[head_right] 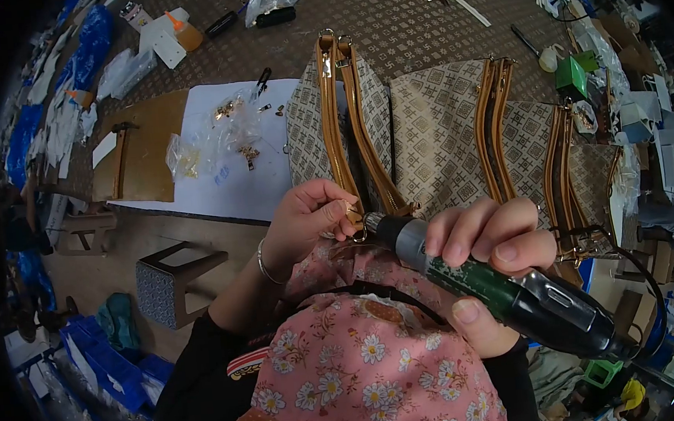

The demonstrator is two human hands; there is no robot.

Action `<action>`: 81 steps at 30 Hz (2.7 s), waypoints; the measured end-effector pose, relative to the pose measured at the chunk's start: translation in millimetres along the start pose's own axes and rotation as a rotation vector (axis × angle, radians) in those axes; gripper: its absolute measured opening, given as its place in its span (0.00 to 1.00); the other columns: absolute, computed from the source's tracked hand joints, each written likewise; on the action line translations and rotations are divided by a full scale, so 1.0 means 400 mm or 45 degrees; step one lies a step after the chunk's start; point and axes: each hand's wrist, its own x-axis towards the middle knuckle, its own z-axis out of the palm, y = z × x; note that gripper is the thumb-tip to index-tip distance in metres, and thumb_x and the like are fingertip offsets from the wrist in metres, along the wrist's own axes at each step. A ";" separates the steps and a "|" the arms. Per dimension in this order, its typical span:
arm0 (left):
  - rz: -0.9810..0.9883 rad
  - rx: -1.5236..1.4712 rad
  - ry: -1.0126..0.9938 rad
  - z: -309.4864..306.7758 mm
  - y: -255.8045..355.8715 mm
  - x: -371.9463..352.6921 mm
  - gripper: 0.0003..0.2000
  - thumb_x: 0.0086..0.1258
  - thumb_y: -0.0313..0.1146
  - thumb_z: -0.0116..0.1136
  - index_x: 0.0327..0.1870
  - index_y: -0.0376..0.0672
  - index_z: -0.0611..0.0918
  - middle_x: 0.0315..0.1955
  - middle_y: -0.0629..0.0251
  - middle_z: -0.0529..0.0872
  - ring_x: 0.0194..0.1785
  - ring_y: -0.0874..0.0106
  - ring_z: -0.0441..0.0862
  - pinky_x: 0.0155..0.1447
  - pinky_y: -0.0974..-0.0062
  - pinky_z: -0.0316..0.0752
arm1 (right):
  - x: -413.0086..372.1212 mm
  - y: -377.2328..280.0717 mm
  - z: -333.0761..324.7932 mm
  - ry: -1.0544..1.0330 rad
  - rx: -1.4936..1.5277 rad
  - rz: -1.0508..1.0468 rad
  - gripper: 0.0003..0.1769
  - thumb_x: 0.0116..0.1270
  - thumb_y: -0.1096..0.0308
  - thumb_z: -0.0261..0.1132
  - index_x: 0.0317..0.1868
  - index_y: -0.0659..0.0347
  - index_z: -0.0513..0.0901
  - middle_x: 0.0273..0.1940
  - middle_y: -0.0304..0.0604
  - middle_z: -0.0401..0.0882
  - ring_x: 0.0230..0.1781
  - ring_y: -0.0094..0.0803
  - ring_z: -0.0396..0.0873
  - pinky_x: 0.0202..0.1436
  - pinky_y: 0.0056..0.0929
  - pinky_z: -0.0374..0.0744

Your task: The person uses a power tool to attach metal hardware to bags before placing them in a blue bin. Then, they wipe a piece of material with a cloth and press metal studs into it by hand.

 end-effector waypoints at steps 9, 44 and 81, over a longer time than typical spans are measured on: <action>0.022 0.053 -0.030 0.004 0.005 0.006 0.05 0.66 0.27 0.51 0.37 0.35 0.77 0.23 0.64 0.80 0.26 0.78 0.79 0.30 0.84 0.74 | 0.005 -0.001 -0.011 -0.162 0.108 -0.003 0.21 0.46 0.72 0.69 0.39 0.55 0.67 0.35 0.37 0.60 0.33 0.29 0.69 0.36 0.33 0.73; -0.002 0.054 -0.027 0.012 -0.003 0.018 0.06 0.66 0.27 0.51 0.37 0.34 0.77 0.22 0.64 0.80 0.24 0.78 0.78 0.29 0.84 0.73 | 0.006 -0.003 -0.009 -0.215 0.016 -0.030 0.20 0.47 0.74 0.67 0.39 0.57 0.67 0.36 0.39 0.59 0.34 0.30 0.69 0.36 0.35 0.72; -0.007 0.280 0.022 0.041 0.012 0.003 0.06 0.66 0.24 0.48 0.40 0.36 0.77 0.27 0.69 0.79 0.29 0.82 0.75 0.33 0.86 0.71 | 0.059 -0.204 -0.280 0.260 0.801 0.034 0.19 0.45 0.75 0.64 0.38 0.61 0.67 0.33 0.38 0.58 0.31 0.26 0.64 0.37 0.24 0.70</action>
